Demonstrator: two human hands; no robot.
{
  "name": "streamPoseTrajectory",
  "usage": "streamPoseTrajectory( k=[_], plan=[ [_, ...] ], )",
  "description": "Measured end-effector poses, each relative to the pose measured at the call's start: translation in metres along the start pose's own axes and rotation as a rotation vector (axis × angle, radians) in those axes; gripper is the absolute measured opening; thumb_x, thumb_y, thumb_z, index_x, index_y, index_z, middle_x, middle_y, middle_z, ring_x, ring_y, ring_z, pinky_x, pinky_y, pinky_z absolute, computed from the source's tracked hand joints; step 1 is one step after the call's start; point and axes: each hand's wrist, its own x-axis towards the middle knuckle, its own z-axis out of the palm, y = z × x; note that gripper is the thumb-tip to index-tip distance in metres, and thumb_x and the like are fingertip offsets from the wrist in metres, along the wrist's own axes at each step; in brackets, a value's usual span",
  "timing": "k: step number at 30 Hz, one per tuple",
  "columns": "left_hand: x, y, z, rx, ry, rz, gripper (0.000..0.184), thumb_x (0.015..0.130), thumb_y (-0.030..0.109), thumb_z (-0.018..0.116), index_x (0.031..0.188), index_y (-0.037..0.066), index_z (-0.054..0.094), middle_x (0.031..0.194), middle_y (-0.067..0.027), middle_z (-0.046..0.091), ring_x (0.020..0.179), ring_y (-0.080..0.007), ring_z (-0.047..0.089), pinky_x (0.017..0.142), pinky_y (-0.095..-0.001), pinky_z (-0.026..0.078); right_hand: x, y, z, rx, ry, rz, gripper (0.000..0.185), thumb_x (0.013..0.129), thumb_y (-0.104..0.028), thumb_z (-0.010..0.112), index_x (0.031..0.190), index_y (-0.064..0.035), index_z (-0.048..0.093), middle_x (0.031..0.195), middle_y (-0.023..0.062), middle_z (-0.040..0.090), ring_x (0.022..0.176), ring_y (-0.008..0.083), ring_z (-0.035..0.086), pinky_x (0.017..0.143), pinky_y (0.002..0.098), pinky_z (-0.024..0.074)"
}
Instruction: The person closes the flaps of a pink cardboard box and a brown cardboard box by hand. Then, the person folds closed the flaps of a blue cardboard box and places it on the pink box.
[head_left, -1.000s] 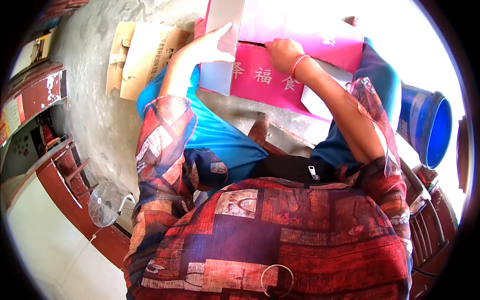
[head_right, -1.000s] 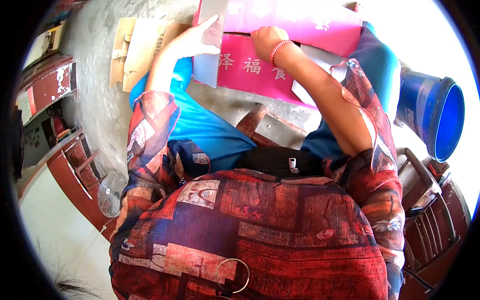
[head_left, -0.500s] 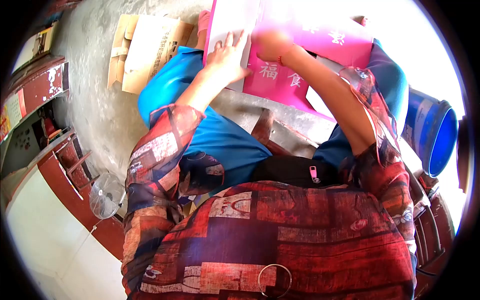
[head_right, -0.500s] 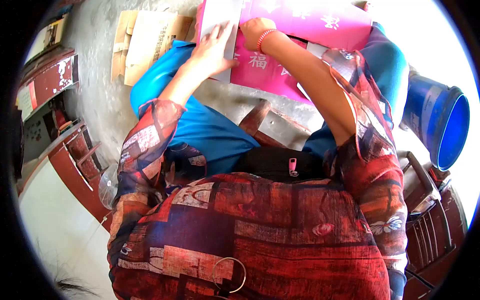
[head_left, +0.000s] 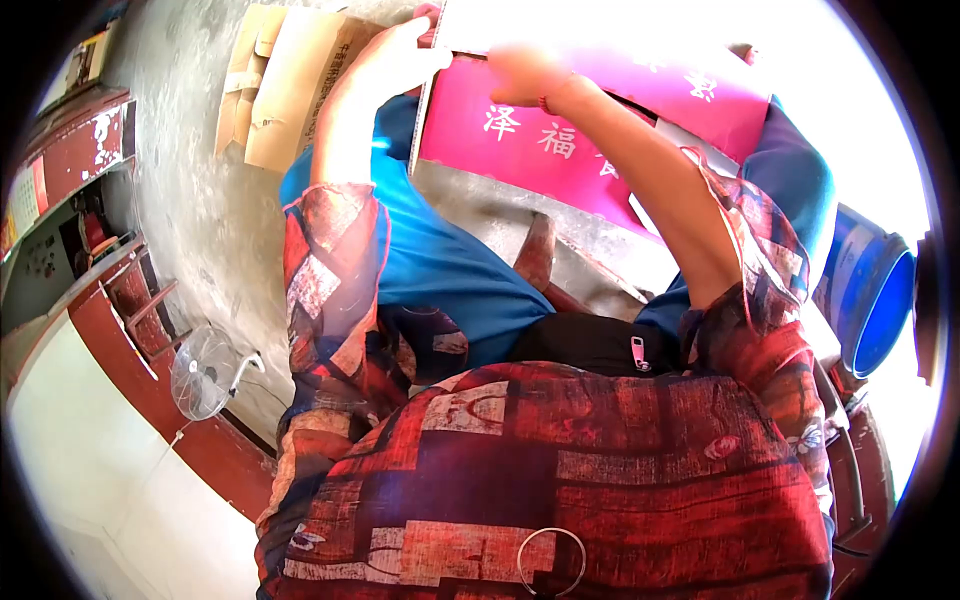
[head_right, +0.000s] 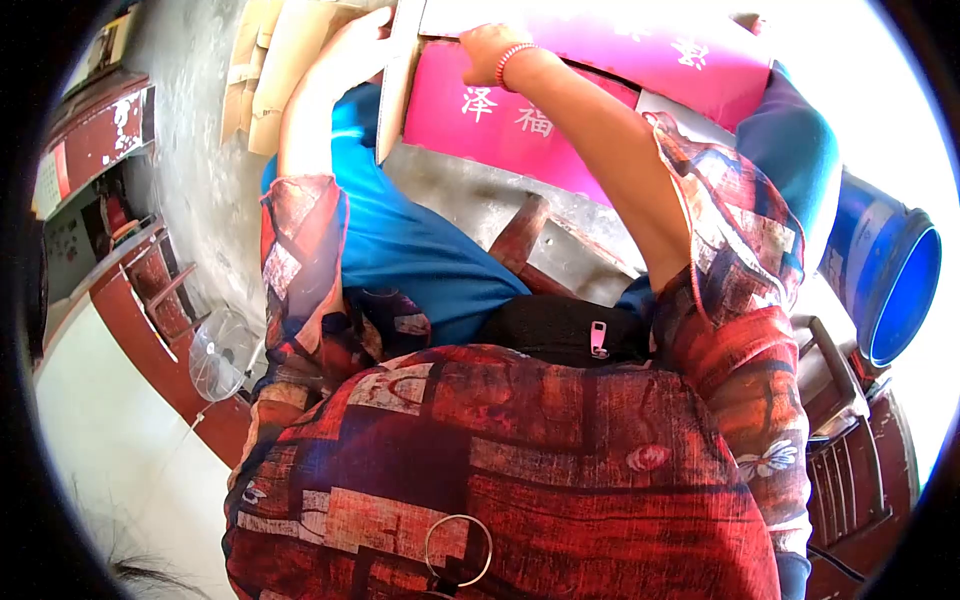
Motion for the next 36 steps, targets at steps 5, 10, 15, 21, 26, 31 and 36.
streamPoseTrajectory(
  k=[5, 10, 15, 21, 26, 31, 36],
  plan=[
    [0.020, -0.014, -0.013, -0.085, -0.014, -0.005, 0.039, 0.076, 0.023, 0.059, 0.110, 0.005, 0.053, 0.090, -0.0054, 0.062, 0.070, -0.0134, 0.058, 0.057, -0.0270, 0.048, 0.043, 0.003, 0.036, 0.195, 0.184, -0.094, 0.040, 0.068, -0.032, 0.063, 0.103, -0.0125, 0.057, 0.101, 0.0104, 0.061, 0.096, 0.0275, 0.057, 0.082, 0.0373, 0.0461],
    [0.069, -0.025, -0.064, -0.719, -1.079, -0.459, 0.069, 0.077, 0.039, 0.057, 0.130, 0.002, 0.034, 0.137, -0.0195, 0.029, 0.127, -0.0315, 0.026, 0.105, -0.0418, 0.019, 0.043, -0.004, 0.029, 0.144, 0.142, -0.117, 0.041, 0.068, -0.030, 0.062, 0.107, -0.0180, 0.057, 0.100, 0.0079, 0.061, 0.094, 0.0278, 0.057, 0.082, 0.0354, 0.0457],
    [0.007, 0.007, -0.016, -0.059, -0.183, -0.139, 0.047, 0.079, 0.034, 0.058, 0.115, 0.005, 0.049, 0.103, -0.0078, 0.058, 0.085, -0.0191, 0.057, 0.065, -0.0335, 0.051, 0.048, -0.003, 0.038, 0.344, 0.343, -0.289, 0.041, 0.065, -0.028, 0.067, 0.100, -0.0084, 0.058, 0.080, 0.0143, 0.061, 0.078, 0.0309, 0.057, 0.072, 0.0412, 0.0444],
    [-0.018, 0.005, -0.015, -0.085, -0.168, -0.147, 0.044, 0.079, 0.030, 0.060, 0.115, 0.005, 0.050, 0.106, -0.0092, 0.057, 0.095, -0.0196, 0.056, 0.062, -0.0359, 0.052, 0.041, -0.032, 0.025, 0.338, 0.165, -0.143, 0.042, 0.068, -0.039, 0.063, 0.102, -0.0143, 0.060, 0.083, 0.0137, 0.063, 0.072, 0.0300, 0.060, 0.067, 0.0412, 0.0474],
    [-0.006, -0.009, -0.020, -0.056, -0.170, -0.063, 0.029, 0.084, 0.022, 0.052, 0.101, 0.000, 0.053, 0.087, -0.0087, 0.058, 0.070, -0.0161, 0.057, 0.056, -0.0294, 0.051, 0.020, -0.036, 0.031, 0.392, 0.244, -0.159, 0.036, 0.071, -0.032, 0.062, 0.103, -0.0159, 0.059, 0.087, 0.0137, 0.063, 0.082, 0.0315, 0.059, 0.076, 0.0390, 0.0458],
    [-0.001, -0.014, -0.022, -0.084, -0.233, -0.112, 0.034, 0.083, 0.022, 0.053, 0.113, 0.005, 0.051, 0.099, -0.0064, 0.057, 0.090, -0.0165, 0.056, 0.061, -0.0297, 0.052, -0.008, -0.036, 0.028, 0.491, 0.241, -0.312, 0.026, 0.073, -0.015, 0.060, 0.100, -0.0156, 0.060, 0.080, 0.0162, 0.061, 0.078, 0.0313, 0.059, 0.070, 0.0387, 0.0463],
    [-0.004, -0.021, -0.025, -0.095, -0.255, -0.061, 0.029, 0.081, 0.014, 0.057, 0.106, 0.001, 0.051, 0.097, -0.0063, 0.056, 0.091, -0.0166, 0.056, 0.062, -0.0300, 0.053, -0.036, -0.041, 0.022, 0.491, 0.241, -0.384, 0.026, 0.073, -0.011, 0.059, 0.099, -0.0142, 0.060, 0.078, 0.0138, 0.061, 0.076, 0.0305, 0.059, 0.069, 0.0394, 0.0456]
  ],
)
